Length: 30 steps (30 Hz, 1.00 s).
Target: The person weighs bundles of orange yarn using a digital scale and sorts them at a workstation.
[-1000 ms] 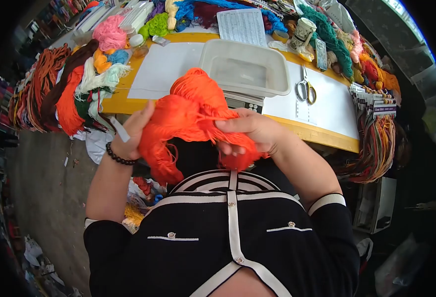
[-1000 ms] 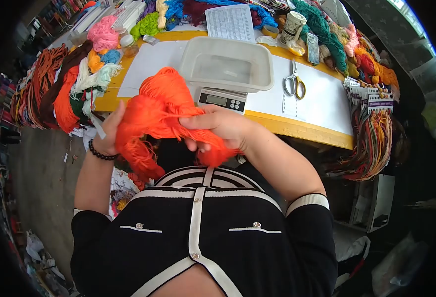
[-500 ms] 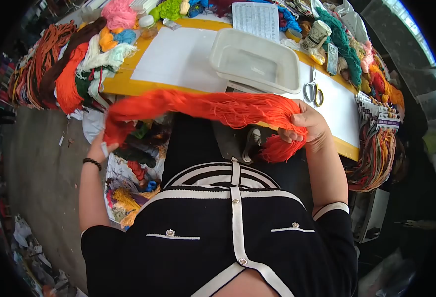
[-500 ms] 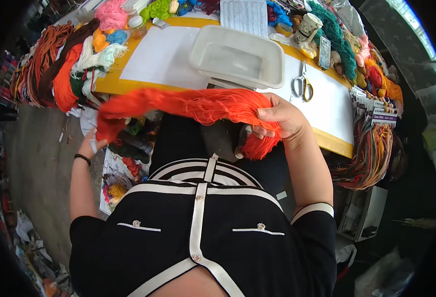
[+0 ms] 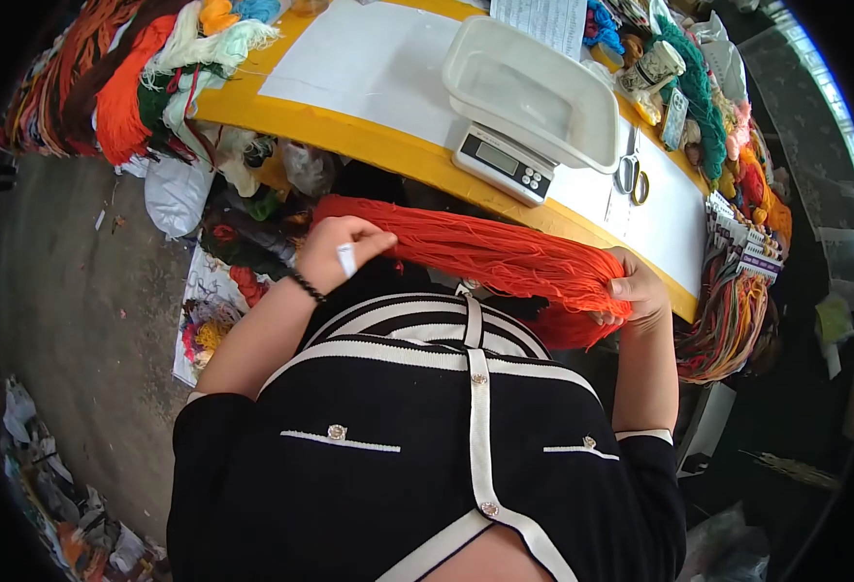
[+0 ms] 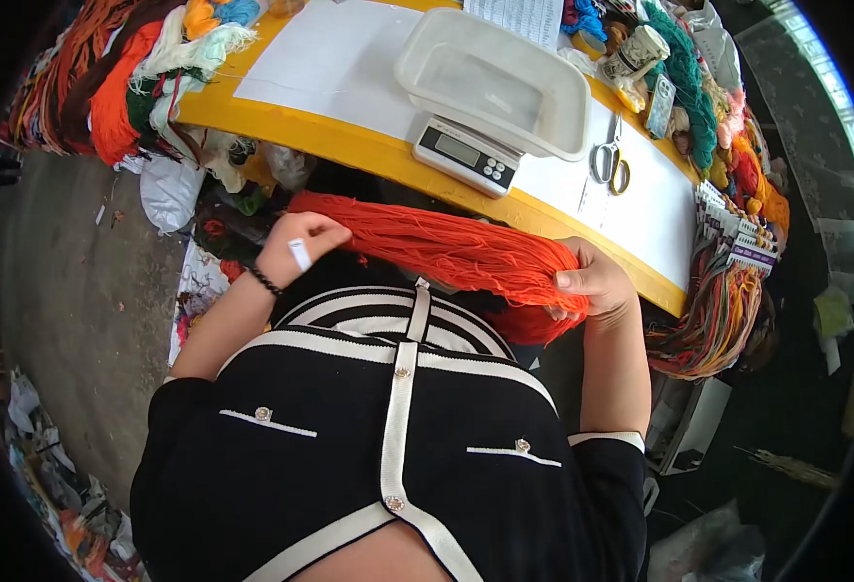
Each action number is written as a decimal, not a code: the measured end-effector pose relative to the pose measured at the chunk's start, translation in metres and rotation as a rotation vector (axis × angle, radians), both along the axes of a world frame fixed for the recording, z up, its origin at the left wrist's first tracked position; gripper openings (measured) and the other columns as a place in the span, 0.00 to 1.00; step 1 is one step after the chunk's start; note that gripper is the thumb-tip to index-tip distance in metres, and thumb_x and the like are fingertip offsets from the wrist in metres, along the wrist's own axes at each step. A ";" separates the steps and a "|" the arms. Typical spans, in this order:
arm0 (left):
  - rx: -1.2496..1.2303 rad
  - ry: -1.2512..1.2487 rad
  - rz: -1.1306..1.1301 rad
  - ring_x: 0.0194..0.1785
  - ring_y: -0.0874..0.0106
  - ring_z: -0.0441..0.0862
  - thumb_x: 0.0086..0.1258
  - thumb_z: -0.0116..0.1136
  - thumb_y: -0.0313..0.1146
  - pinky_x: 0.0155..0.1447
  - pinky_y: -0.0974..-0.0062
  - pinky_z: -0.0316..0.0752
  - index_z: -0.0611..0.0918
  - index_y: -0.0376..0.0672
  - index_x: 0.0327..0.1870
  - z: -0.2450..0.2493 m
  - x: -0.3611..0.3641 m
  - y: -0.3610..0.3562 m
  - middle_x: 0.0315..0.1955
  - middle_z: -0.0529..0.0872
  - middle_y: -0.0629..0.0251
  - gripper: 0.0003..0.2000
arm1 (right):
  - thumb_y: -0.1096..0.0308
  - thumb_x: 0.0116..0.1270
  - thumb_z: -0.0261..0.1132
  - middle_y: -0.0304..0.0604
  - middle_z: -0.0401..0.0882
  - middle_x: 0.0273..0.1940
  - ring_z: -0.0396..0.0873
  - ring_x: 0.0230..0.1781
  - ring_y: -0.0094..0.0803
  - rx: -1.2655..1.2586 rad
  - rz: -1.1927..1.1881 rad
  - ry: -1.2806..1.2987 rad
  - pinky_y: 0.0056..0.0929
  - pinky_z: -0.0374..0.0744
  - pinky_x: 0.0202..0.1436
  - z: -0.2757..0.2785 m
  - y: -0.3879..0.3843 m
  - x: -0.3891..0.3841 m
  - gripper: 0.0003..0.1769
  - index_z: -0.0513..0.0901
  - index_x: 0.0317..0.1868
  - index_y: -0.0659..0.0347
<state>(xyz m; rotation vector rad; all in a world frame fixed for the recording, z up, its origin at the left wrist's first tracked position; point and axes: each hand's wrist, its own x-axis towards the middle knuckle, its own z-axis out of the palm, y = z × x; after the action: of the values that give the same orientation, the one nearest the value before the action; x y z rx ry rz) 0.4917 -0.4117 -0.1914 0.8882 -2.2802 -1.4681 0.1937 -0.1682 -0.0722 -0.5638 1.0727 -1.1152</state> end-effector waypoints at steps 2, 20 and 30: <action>0.022 -0.175 -0.112 0.29 0.70 0.83 0.60 0.65 0.44 0.37 0.74 0.75 0.85 0.36 0.33 0.000 -0.014 0.005 0.25 0.85 0.57 0.17 | 0.60 0.50 0.72 0.47 0.77 0.20 0.73 0.12 0.27 0.001 0.000 -0.021 0.21 0.71 0.14 0.002 -0.001 0.003 0.26 0.77 0.38 0.78; 0.797 0.885 1.267 0.20 0.88 0.70 0.67 0.61 0.37 0.21 0.90 0.61 0.79 0.47 0.43 -0.066 0.223 -0.141 0.22 0.76 0.79 0.09 | 0.60 0.50 0.72 0.49 0.76 0.17 0.70 0.07 0.27 0.076 -0.073 0.104 0.22 0.66 0.09 0.000 0.043 -0.028 0.25 0.77 0.33 0.78; 0.250 -0.292 0.664 0.28 0.76 0.79 0.59 0.64 0.43 0.33 0.76 0.74 0.84 0.36 0.42 -0.151 0.203 -0.101 0.27 0.84 0.66 0.18 | 0.55 0.54 0.67 0.65 0.77 0.37 0.79 0.27 0.43 -0.244 -0.200 0.004 0.39 0.79 0.31 0.022 0.093 -0.071 0.35 0.71 0.50 0.81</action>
<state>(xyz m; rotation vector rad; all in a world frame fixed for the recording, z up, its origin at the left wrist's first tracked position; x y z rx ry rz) 0.6947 -0.5125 -0.3419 1.8176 -1.7031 -1.3751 0.1228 -0.0749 -0.0502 -0.6608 1.0191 -1.4332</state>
